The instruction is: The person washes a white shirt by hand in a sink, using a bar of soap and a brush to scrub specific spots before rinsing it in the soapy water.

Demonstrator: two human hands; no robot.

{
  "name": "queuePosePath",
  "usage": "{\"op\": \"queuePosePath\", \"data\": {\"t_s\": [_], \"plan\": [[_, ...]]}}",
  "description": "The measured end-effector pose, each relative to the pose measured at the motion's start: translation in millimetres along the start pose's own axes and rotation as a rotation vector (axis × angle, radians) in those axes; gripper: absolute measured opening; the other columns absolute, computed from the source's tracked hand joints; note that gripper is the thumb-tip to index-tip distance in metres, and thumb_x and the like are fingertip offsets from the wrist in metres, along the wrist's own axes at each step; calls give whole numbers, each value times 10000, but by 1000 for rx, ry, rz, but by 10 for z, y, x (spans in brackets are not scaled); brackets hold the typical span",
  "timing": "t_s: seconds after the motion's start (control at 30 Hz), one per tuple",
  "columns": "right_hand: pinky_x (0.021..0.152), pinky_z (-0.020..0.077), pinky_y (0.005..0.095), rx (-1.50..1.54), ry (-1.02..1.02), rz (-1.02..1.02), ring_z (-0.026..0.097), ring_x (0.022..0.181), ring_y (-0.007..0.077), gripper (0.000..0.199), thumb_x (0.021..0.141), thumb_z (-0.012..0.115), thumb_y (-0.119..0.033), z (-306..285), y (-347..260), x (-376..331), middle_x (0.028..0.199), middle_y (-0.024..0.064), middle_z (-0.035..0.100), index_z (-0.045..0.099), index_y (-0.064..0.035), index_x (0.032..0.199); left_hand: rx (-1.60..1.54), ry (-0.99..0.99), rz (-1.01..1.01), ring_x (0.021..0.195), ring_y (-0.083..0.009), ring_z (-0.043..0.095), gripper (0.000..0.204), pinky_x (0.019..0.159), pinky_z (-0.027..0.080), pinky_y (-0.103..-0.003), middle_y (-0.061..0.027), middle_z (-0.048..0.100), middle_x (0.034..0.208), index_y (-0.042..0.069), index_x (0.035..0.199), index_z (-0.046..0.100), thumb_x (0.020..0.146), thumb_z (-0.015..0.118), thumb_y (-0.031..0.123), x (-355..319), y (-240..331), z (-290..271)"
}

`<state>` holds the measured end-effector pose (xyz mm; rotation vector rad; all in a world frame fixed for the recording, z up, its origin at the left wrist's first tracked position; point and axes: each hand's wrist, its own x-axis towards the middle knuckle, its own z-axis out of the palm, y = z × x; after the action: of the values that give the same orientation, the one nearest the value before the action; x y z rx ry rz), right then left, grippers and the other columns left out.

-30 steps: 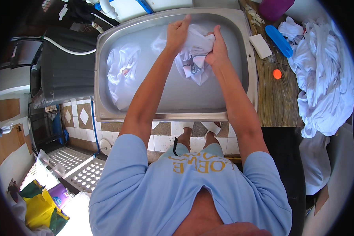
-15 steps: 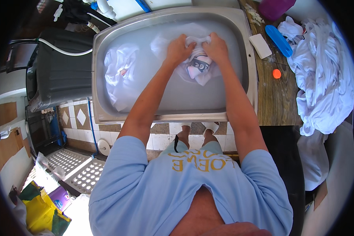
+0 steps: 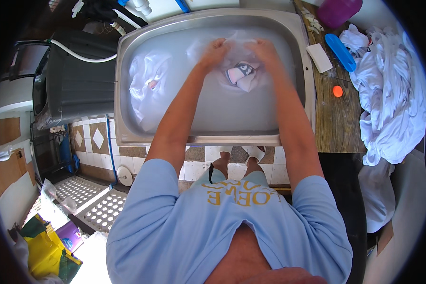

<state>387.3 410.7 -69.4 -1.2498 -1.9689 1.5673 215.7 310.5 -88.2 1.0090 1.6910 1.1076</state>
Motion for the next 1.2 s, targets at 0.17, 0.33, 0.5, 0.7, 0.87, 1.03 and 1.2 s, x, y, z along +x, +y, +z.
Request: {"op": "queuePosePath", "data": {"t_s": [0.17, 0.33, 0.5, 0.7, 0.87, 1.03, 1.2], "plan": [[625, 436, 214, 742, -91, -85, 556, 698, 57, 165, 778, 710, -198, -114, -389, -257, 780, -33, 610, 640, -80, 870, -190, -100, 130, 604, -31, 499, 224, 541, 394, -183, 52, 585, 714, 75, 856, 633, 919, 578, 283, -186, 395, -293], [617, 407, 186, 703, -73, -133, 519, 665, 32, 146, 780, 720, -198, -95, -345, -203, 747, -55, 584, 625, -102, 836, -263, 21, 214, 603, -35, 490, 234, 531, 389, -199, 33, 589, 703, 38, 852, 639, 894, 621, 268, -321, 556, -276], [650, 408, 181, 730, -122, -177, 524, 692, 38, 135, 795, 705, -188, -124, -319, -180, 757, -53, 579, 617, -98, 843, -290, 60, 223, 600, -40, 485, 237, 536, 389, -204, 26, 593, 701, 34, 849, 641, 882, 636, 268, -297, 522, -279], [697, 432, 200, 844, -226, -225, 539, 749, 46, 122, 826, 669, -177, -141, -437, -240, 818, -49, 586, 603, -91, 882, -509, 55, 202, 618, -46, 498, 230, 565, 411, -210, 34, 585, 692, 61, 817, 641, 878, 639, 283, -244, 608, -324], [752, 449, 220, 852, -240, -263, 551, 812, 55, 135, 857, 635, -178, -91, -450, -208, 872, -39, 600, 593, -99, 958, -447, 87, 223, 616, -42, 504, 242, 561, 415, -207, 29, 585, 694, 65, 811, 635, 877, 643, 298, -243, 598, -384], [763, 453, 228, 758, -225, -246, 562, 839, 67, 225, 847, 651, -158, 16, -419, -162, 896, -25, 608, 586, -80, 1047, -358, 163, 219, 585, -33, 490, 230, 519, 389, -189, 24, 586, 687, 61, 877, 623, 883, 638, 291, -248, 554, -445], [690, 461, 248, -83, 438, -682, 576, 785, 100, 200, 812, 643, -117, 329, -639, -337, 864, 26, 623, 616, -58, 1002, -266, 257, 270, 542, -21, 448, 191, 475, 350, -190, 38, 562, 647, 48, 934, 591, 893, 620, 233, -233, 410, -485]]}}
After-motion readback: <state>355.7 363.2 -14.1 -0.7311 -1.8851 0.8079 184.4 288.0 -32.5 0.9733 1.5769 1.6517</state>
